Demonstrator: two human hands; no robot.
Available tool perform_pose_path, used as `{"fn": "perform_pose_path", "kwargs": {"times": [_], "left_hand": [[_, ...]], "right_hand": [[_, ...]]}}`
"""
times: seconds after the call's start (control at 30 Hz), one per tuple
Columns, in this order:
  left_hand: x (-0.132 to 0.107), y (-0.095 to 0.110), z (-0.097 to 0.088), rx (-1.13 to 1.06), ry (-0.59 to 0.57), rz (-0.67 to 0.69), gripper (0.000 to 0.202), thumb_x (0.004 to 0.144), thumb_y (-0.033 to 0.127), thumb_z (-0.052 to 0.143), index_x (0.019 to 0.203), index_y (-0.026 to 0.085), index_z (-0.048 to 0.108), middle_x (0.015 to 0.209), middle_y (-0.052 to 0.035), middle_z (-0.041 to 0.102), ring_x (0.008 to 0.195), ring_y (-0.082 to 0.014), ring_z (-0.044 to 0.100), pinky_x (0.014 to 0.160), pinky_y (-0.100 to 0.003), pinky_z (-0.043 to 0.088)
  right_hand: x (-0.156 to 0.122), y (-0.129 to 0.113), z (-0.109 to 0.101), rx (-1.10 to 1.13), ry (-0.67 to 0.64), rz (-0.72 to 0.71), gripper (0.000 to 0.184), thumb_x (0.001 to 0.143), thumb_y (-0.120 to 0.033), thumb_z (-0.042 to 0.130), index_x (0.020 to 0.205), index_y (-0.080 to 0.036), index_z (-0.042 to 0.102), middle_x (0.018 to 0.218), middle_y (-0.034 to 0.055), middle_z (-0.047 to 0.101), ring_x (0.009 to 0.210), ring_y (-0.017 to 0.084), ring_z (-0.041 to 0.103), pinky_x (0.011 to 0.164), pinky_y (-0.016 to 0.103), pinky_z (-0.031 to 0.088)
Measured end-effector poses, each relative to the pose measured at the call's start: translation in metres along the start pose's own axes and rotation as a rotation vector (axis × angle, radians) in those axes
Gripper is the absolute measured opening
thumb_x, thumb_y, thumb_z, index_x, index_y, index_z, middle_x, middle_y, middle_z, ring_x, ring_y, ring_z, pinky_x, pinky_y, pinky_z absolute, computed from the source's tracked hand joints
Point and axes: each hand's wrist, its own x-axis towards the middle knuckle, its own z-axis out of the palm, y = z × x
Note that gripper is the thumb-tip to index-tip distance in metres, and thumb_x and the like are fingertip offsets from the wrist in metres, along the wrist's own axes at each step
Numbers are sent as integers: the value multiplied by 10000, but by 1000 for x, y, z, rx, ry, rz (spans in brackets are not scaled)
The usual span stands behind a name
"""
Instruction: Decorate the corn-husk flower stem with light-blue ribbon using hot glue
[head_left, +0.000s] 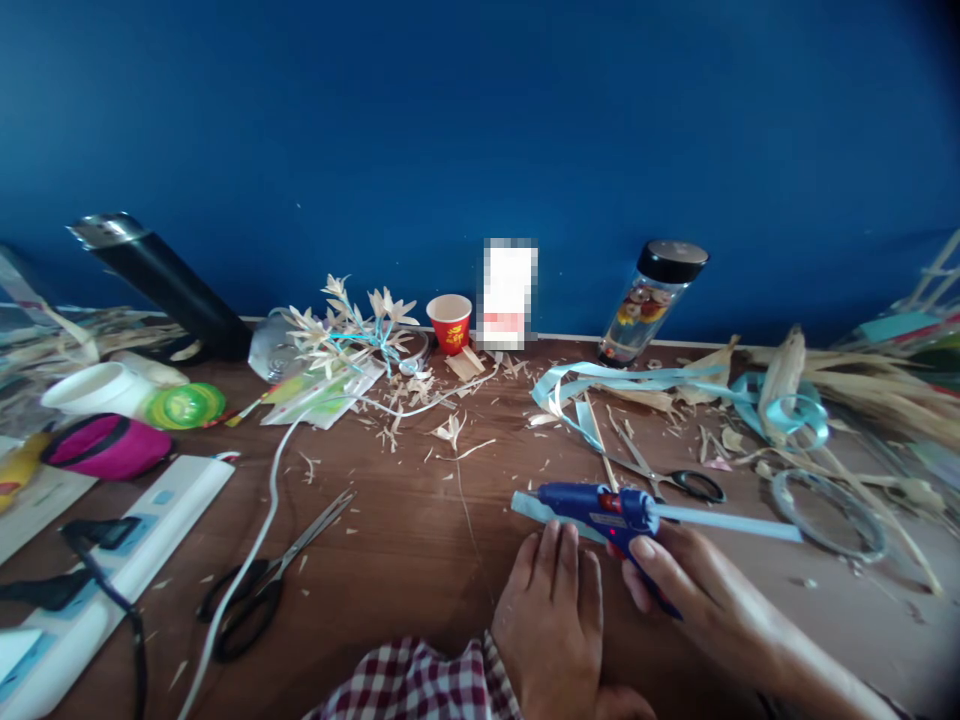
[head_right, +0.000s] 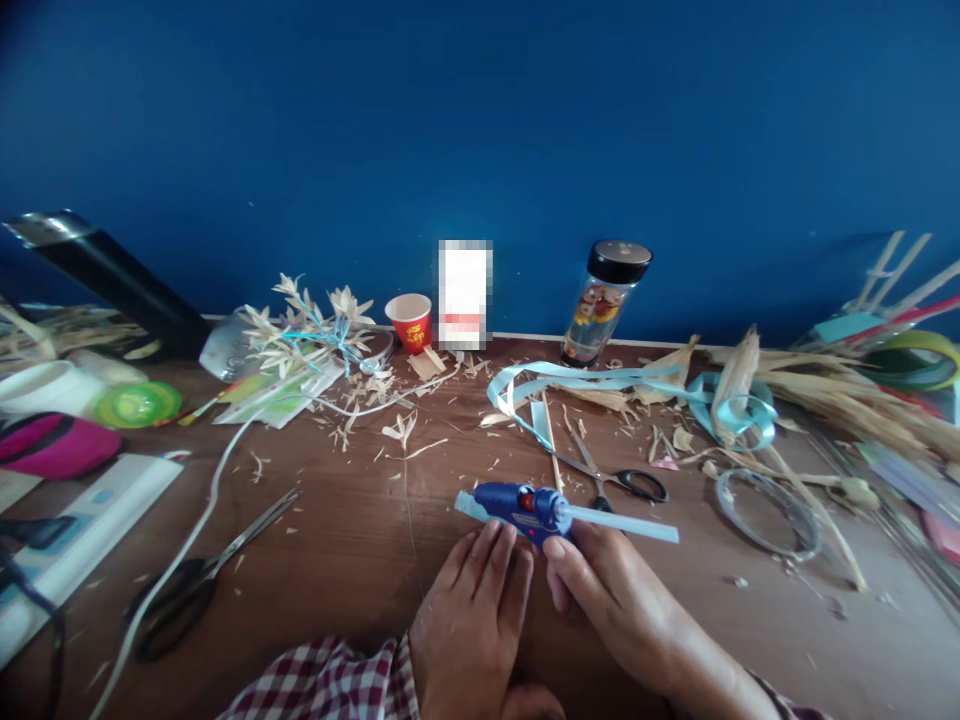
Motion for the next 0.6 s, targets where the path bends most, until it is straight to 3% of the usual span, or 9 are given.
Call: {"fn": "perform_pose_path", "kwargs": {"times": [0.3,0.47,0.6], "left_hand": [[-1,0,0,8,-18,10,1001,595,855,303,1153,68,568,1184,-195,612,1150,-337,492,955,-460,362],[1,-5,-6,22,-132,59,965,632,837,280,1154,79,571,1212,-195,596,1139,-330,513,942,-453,369],[0,-12,-7,18,-183,124,939,669,807,300,1203,71,537,1271,-216,542,1196,-357,448,972,-482,314]], "right_hand": [[2,3,0,62,45,12,465,940,-453,290,622,-187,501,575,7,547,542,134,497,565,259,407],[-11,7,-20,17,298,-8,432,926,-462,296,627,-210,482,567,11,518,521,142,475,516,267,399],[-32,32,-38,-113,591,5,273,903,-418,350,1028,-223,494,672,14,580,597,174,554,567,284,447]]}}
